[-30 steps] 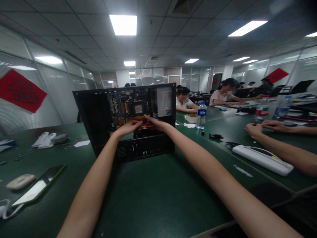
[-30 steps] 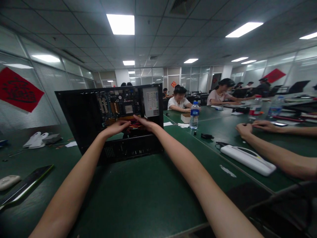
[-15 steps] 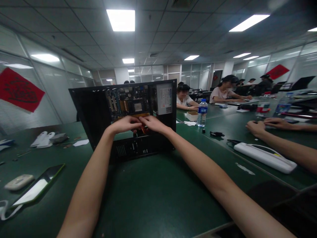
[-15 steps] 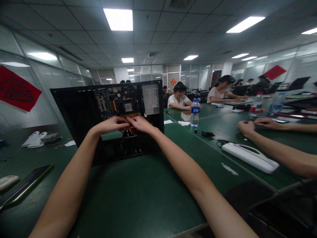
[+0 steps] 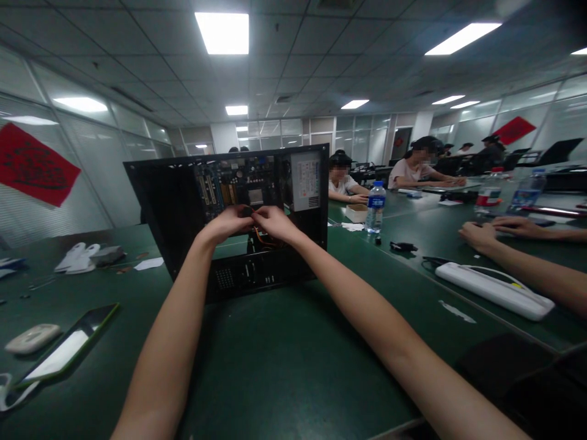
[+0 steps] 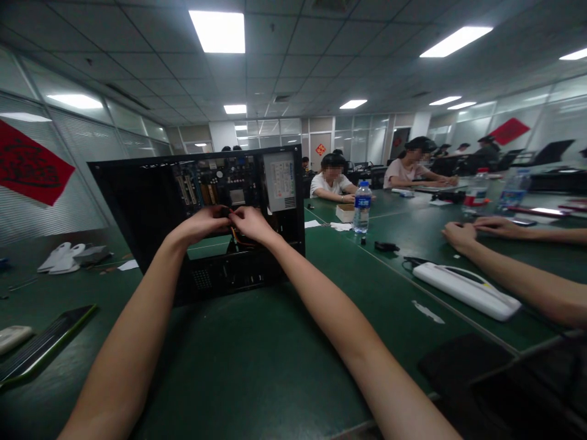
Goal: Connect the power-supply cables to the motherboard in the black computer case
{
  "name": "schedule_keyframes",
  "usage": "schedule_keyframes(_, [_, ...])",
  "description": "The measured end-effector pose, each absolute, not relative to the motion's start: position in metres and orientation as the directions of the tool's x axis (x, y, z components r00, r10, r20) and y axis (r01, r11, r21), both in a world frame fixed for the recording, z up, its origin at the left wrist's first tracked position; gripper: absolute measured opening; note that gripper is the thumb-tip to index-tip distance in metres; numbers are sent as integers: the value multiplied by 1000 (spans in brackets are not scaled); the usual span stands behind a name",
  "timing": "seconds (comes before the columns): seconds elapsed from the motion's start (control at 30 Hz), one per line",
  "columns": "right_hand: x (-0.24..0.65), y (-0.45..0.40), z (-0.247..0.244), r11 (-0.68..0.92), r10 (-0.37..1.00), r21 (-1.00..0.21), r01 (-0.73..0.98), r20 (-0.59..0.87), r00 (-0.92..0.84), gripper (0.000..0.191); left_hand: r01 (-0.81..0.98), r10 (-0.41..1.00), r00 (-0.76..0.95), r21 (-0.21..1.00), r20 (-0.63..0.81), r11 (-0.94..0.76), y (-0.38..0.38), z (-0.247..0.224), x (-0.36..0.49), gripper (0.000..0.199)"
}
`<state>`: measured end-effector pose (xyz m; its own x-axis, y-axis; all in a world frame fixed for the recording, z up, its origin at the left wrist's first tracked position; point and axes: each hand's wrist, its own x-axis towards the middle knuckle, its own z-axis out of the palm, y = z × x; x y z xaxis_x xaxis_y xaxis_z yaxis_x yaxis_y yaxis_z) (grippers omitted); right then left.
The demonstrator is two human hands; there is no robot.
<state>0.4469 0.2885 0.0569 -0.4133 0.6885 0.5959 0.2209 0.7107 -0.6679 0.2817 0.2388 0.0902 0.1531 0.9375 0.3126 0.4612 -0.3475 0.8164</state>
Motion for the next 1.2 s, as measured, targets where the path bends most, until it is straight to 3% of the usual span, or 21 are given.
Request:
schedule_keyframes(0.2, [442, 291, 43, 616, 773, -774, 147, 558, -303, 24, 373, 956, 206, 886, 211, -276, 243, 84, 271, 37])
schedule_keyframes(0.4, [449, 290, 35, 425, 796, -905, -4, 375, -475, 33, 404, 947, 299, 883, 118, -238, 251, 78, 265, 39])
schedule_keyframes(0.7, [449, 288, 34, 368, 830, -930, -3, 330, -449, 19, 446, 966, 247, 876, 75, -182, 257, 74, 258, 39])
schedule_keyframes(1.2, [452, 294, 33, 291, 880, -954, -70, 296, -371, 12, 270, 975, 159, 943, 156, -195, 270, 63, 264, 49])
